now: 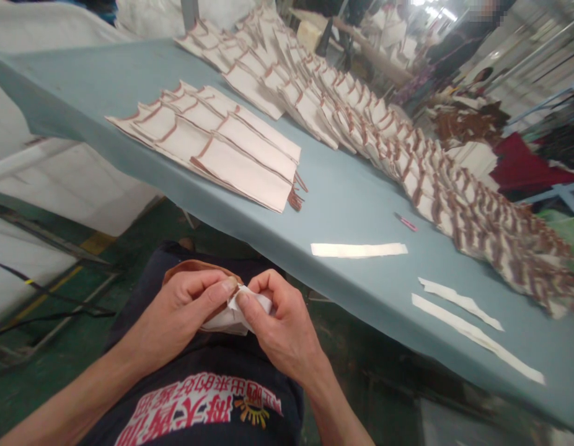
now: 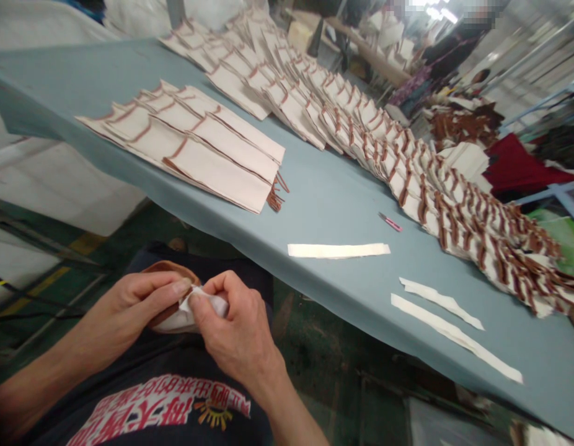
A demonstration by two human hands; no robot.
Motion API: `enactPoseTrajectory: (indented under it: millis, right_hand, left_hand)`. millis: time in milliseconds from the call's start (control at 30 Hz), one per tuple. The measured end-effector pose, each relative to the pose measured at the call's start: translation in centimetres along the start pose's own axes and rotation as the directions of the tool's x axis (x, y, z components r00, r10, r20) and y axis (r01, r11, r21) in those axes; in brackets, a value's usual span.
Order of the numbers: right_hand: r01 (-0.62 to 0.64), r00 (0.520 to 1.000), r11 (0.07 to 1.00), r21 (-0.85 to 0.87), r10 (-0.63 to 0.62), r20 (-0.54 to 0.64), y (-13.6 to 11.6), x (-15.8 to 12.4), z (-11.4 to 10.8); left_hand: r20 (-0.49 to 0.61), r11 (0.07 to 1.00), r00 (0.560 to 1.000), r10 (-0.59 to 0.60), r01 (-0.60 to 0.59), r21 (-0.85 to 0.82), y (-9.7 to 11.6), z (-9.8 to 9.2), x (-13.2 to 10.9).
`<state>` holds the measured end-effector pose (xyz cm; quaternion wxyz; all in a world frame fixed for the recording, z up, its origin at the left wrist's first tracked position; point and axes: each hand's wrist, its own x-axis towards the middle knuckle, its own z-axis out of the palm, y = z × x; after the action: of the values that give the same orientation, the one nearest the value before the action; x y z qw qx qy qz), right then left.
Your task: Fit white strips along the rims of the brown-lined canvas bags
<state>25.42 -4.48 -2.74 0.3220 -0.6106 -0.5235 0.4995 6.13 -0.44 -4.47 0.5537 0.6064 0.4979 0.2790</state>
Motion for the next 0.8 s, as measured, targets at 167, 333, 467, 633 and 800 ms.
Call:
enactPoseTrajectory:
  millis: [167, 333, 467, 633, 800]
  right_hand:
    - [-0.006, 1.0, 1.0, 0.005, 0.006, -0.006, 0.03, 0.13, 0.1]
    - [-0.025, 1.0, 1.0, -0.011, 0.025, 0.008, -0.04, 0.21, 0.2]
    - [-0.02, 1.0, 1.0, 0.0, 0.02, 0.01, 0.08, 0.21, 0.28]
    - [-0.005, 1.0, 1.0, 0.005, 0.005, 0.004, 0.29, 0.33, 0.36]
    - [-0.023, 1.0, 1.0, 0.016, 0.023, 0.007, 0.47, 0.4, 0.5]
  left_hand:
    - [0.004, 1.0, 1.0, -0.003, 0.003, -0.014, -0.12, 0.05, -0.02]
    - [-0.009, 1.0, 1.0, 0.004, -0.004, -0.008, -0.45, 0.03, -0.22]
    - [-0.02, 1.0, 1.0, 0.007, -0.008, -0.026, -0.55, -0.05, -0.26]
    - [-0.005, 0.998, 1.0, -0.021, 0.02, -0.064, -0.58, -0.03, -0.26]
    - [0.008, 0.995, 0.999, -0.05, 0.05, -0.085, -0.95, -0.08, -0.33]
